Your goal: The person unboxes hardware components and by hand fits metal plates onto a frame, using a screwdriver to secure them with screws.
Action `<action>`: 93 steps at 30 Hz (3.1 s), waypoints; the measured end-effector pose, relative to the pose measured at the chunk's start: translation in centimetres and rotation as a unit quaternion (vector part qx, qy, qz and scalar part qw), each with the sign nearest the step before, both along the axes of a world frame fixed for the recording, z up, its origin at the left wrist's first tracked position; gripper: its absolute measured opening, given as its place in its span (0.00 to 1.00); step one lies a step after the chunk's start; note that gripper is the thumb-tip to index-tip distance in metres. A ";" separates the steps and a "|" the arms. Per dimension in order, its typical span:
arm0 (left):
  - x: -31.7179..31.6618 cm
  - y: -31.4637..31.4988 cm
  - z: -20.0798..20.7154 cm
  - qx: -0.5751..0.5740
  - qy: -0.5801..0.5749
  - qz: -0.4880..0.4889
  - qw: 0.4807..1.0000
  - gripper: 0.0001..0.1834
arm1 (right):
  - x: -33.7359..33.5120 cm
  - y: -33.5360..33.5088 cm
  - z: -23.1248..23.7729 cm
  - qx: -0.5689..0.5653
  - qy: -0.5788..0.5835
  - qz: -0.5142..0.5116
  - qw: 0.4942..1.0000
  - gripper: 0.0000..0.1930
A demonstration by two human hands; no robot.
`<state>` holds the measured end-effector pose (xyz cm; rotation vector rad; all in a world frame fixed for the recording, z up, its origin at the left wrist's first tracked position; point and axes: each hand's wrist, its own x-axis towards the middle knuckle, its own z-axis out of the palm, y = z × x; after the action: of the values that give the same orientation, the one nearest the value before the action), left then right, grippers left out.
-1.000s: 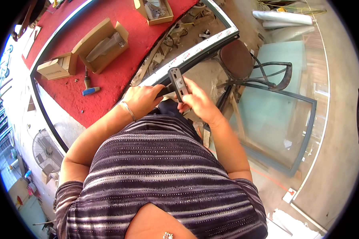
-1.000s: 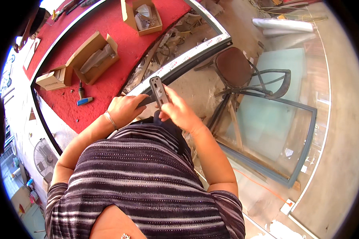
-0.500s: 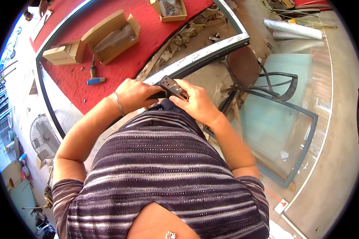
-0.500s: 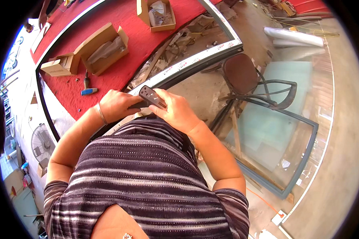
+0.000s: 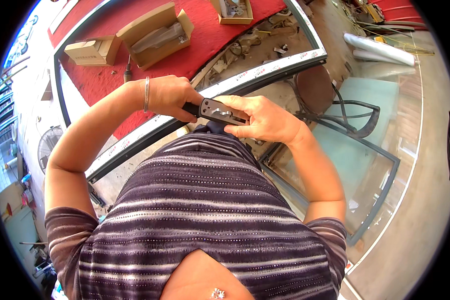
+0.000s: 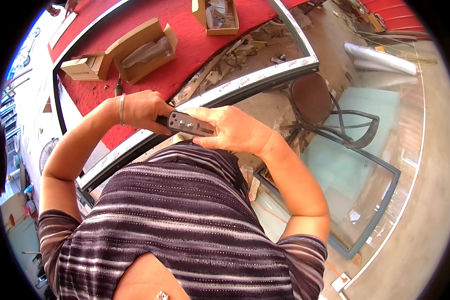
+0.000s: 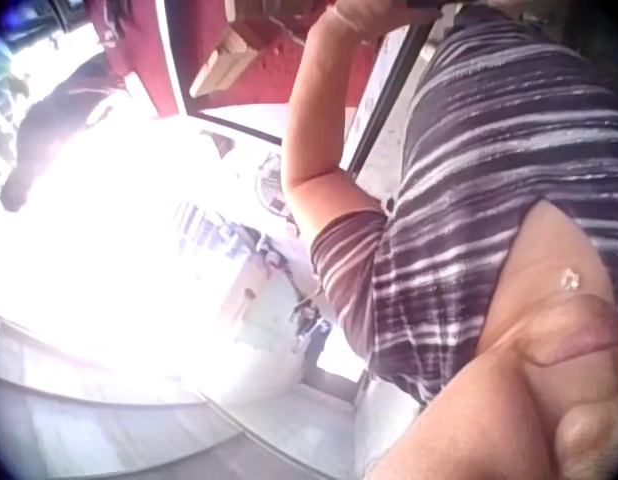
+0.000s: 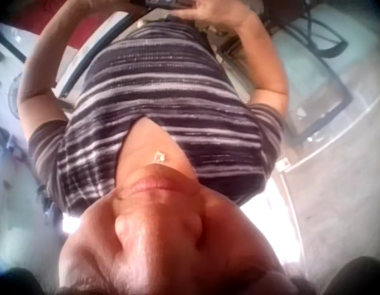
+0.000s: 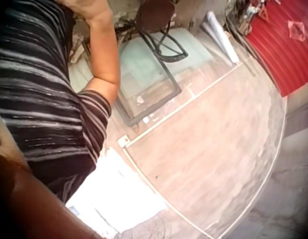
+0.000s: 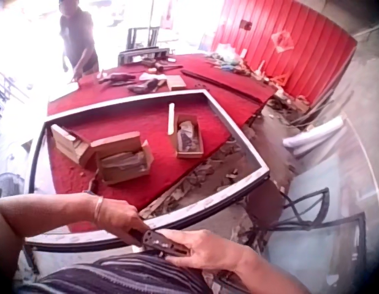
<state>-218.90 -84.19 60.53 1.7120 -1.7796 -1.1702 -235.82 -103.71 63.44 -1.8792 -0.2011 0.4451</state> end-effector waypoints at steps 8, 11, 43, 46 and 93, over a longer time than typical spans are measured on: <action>-0.1 1.4 0.3 -0.028 0.010 0.023 0.999 0.13 | 0.5 0.6 1.2 -0.104 -0.044 0.040 0.993 0.28; -0.9 1.9 0.5 0.029 0.030 0.073 0.996 0.15 | 0.5 1.2 0.2 -0.127 -0.090 0.000 0.988 0.26; -5.3 10.2 -3.8 -0.026 0.121 0.439 0.890 0.23 | 4.5 7.5 -5.8 0.417 0.257 -0.171 0.855 0.30; -4.8 10.7 -4.1 -0.007 -0.007 0.403 0.915 0.24 | 4.5 8.7 -7.0 0.513 0.330 -0.127 0.782 0.24; -7.6 7.3 -4.0 -0.285 -0.143 0.547 0.774 0.17 | 5.3 13.3 -9.9 0.572 0.202 -0.306 0.734 0.19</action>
<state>-226.45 -76.88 56.55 2.0232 -0.7497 0.1365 -230.48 -90.38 53.55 -0.5120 0.3812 0.1598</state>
